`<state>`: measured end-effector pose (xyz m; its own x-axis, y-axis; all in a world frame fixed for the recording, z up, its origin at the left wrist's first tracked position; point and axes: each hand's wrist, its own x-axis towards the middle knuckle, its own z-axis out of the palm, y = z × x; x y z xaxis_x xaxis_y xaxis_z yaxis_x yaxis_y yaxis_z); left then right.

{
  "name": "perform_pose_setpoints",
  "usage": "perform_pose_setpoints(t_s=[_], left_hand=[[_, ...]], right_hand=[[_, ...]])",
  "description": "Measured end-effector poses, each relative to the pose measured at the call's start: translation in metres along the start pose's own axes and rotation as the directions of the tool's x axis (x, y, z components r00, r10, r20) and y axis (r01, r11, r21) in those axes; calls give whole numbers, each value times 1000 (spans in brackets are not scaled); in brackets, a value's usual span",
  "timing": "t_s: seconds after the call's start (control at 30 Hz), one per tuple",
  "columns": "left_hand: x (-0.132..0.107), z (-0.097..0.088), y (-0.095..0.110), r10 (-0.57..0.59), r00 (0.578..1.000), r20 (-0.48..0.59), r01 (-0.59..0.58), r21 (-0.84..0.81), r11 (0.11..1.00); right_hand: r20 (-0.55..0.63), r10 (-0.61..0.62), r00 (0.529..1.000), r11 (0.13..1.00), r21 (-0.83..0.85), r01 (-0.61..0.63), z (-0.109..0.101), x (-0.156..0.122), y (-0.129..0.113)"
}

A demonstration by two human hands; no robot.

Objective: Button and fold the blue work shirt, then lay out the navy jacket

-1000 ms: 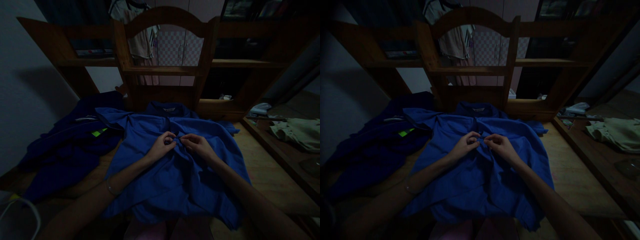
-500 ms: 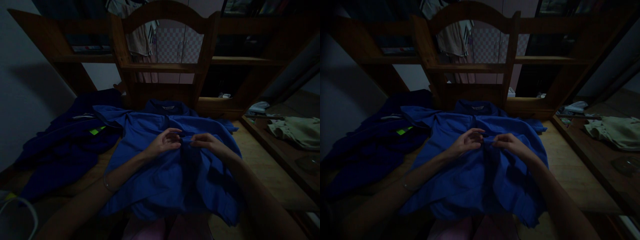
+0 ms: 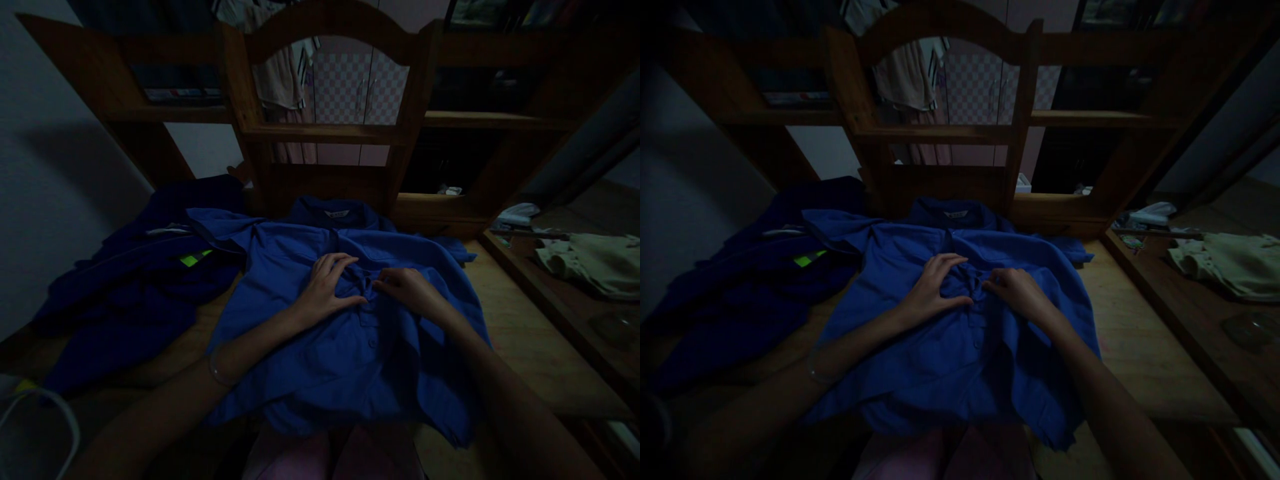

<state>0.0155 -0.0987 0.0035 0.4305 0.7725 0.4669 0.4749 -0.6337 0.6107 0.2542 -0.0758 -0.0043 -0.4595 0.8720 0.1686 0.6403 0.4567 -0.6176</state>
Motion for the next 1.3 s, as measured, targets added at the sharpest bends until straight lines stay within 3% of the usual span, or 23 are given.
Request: perform_pose_setpoints(t_s=[0.1,0.17,0.23,0.3,0.43,0.53,0.67,0.87,1.03,1.3], left_hand=[[0,-2,-1,14,1000,-27,-11,110,994],[-1,-3,-1,49,999,-7,-48,124,991],[-2,-3,0,132,990,57,-138,116,984],[-2,-2,0,212,968,133,-226,105,968],[-1,1,-1,207,952,225,-230,82,970],[1,2,-2,220,940,260,-232,16,973],[4,3,-2,259,922,287,-262,-29,965],[4,6,-6,231,911,341,-271,75,960],[3,11,-15,237,885,401,-313,135,940],[4,18,-20,268,892,364,-324,104,940]], right_hand=[[-133,14,991,971,-236,-46,-2,-2,-6],[-219,-37,975,972,-233,-15,-4,-5,-18],[-201,-157,967,985,-102,139,-10,-9,-35],[-108,-271,956,956,82,280,-18,-14,-51],[-21,-255,967,921,300,250,-39,-25,-66],[118,-223,968,932,317,176,-43,-28,-62],[315,-268,911,958,191,216,-27,-29,-43],[245,-198,949,969,195,151,-9,-34,-16],[257,-207,944,969,190,161,-10,-38,-17],[238,-214,947,964,209,166,-10,-37,-19]])
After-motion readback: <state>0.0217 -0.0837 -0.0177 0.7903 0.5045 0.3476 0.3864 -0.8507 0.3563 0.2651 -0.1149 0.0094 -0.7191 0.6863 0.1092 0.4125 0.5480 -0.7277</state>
